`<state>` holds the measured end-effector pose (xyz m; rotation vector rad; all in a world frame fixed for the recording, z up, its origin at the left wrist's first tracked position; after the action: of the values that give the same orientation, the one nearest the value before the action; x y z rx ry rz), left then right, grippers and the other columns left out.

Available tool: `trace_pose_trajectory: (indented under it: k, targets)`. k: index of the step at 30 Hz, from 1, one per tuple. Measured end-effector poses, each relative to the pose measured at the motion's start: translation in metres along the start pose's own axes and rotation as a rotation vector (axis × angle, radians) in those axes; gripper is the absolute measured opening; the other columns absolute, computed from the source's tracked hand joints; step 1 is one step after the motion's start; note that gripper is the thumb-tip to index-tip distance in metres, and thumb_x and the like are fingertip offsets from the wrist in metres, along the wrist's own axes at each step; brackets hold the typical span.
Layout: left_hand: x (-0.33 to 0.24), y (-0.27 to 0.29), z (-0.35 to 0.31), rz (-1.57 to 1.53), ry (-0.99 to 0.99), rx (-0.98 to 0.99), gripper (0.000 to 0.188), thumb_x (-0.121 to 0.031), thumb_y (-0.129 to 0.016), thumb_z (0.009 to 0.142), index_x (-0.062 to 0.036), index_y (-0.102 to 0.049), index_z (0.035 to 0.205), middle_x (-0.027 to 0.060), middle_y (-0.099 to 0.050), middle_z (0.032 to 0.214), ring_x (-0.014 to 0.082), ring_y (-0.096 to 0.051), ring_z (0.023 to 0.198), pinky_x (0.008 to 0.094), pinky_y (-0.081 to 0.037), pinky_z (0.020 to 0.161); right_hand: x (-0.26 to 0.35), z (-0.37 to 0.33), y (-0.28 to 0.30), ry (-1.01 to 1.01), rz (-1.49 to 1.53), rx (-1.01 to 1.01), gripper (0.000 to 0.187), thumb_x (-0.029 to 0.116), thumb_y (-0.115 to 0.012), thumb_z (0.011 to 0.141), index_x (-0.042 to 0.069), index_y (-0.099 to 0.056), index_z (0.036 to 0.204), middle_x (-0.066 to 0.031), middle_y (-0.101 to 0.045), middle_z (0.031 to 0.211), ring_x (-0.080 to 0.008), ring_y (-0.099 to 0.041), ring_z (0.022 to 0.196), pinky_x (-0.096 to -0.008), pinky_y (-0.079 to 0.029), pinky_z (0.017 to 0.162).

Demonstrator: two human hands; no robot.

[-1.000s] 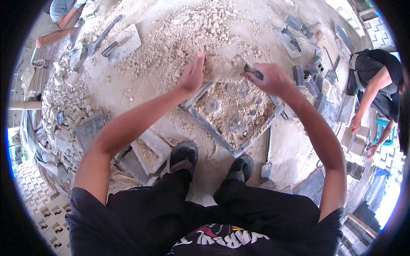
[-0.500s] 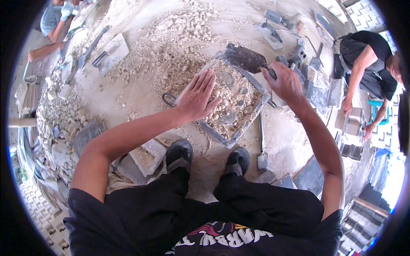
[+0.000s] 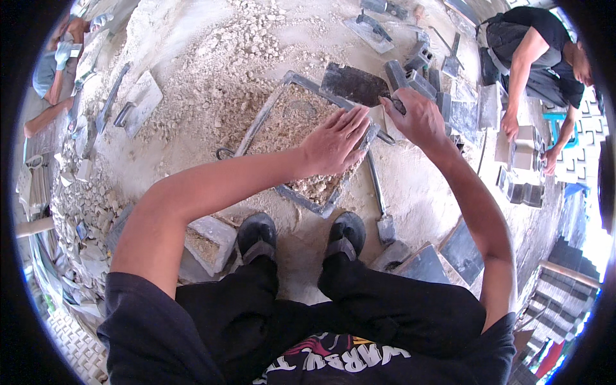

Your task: The person fills a square mold with crushed stone and mortar, leveling the surface with a trowel and smoothing it by hand.

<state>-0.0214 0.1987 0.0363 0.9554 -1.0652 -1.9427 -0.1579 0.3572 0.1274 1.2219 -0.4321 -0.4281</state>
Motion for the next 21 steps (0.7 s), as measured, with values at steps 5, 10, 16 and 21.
trace_pose_trajectory:
  k: [5,10,16,21]
  targets:
    - [0.007,-0.009,0.025,-0.162,-0.047,0.023,0.062,-0.035,-0.045,0.099,0.0058,-0.03,0.143,0.0267,-0.029,0.15,0.0369,-0.023,0.143,0.0495,-0.016,0.118,0.001,-0.005,0.001,-0.054,0.022,-0.001,0.036,0.038,-0.06,0.092,0.003,-0.057,0.082,-0.014,-0.064,0.078,-0.0355,-0.065,0.07,-0.0443,-0.053,0.061]
    - [0.009,-0.006,0.026,-0.275,-0.029,-0.03,0.055,-0.032,-0.041,0.101,0.0016,-0.031,0.144,0.0236,-0.029,0.151,0.0329,-0.019,0.145,0.0493,-0.01,0.119,-0.008,0.003,0.001,-0.152,0.042,-0.044,0.038,0.039,-0.06,0.093,0.003,-0.057,0.082,-0.0148,-0.064,0.078,-0.0354,-0.065,0.071,-0.0451,-0.052,0.062]
    - [0.033,0.051,-0.081,-0.043,0.366,0.202,0.075,-0.046,-0.035,0.099,0.0063,-0.013,0.148,0.0262,-0.009,0.157,0.0351,-0.004,0.148,0.0497,-0.002,0.119,-0.012,0.002,0.012,-0.189,0.052,-0.029,0.039,0.04,-0.06,0.093,0.003,-0.057,0.082,-0.0151,-0.064,0.078,-0.0337,-0.065,0.07,-0.0458,-0.051,0.062]
    - [0.016,0.036,-0.081,0.063,0.325,0.273,0.083,-0.05,-0.032,0.099,0.0122,-0.005,0.147,0.0318,-0.004,0.155,0.0408,-0.002,0.146,0.0498,-0.001,0.119,-0.019,-0.004,0.004,-0.213,0.053,0.059,0.039,0.04,-0.059,0.094,0.003,-0.058,0.083,-0.0155,-0.065,0.081,-0.0339,-0.066,0.072,-0.0452,-0.054,0.064]
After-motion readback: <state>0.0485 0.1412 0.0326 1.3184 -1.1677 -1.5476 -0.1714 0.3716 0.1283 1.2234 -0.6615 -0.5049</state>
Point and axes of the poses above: each hand's wrist, its own z-axis towards the middle knuckle, its own y-axis out of the back of the hand, x = y × z, the point moved 1 cm from there along z, towards the middle knuckle
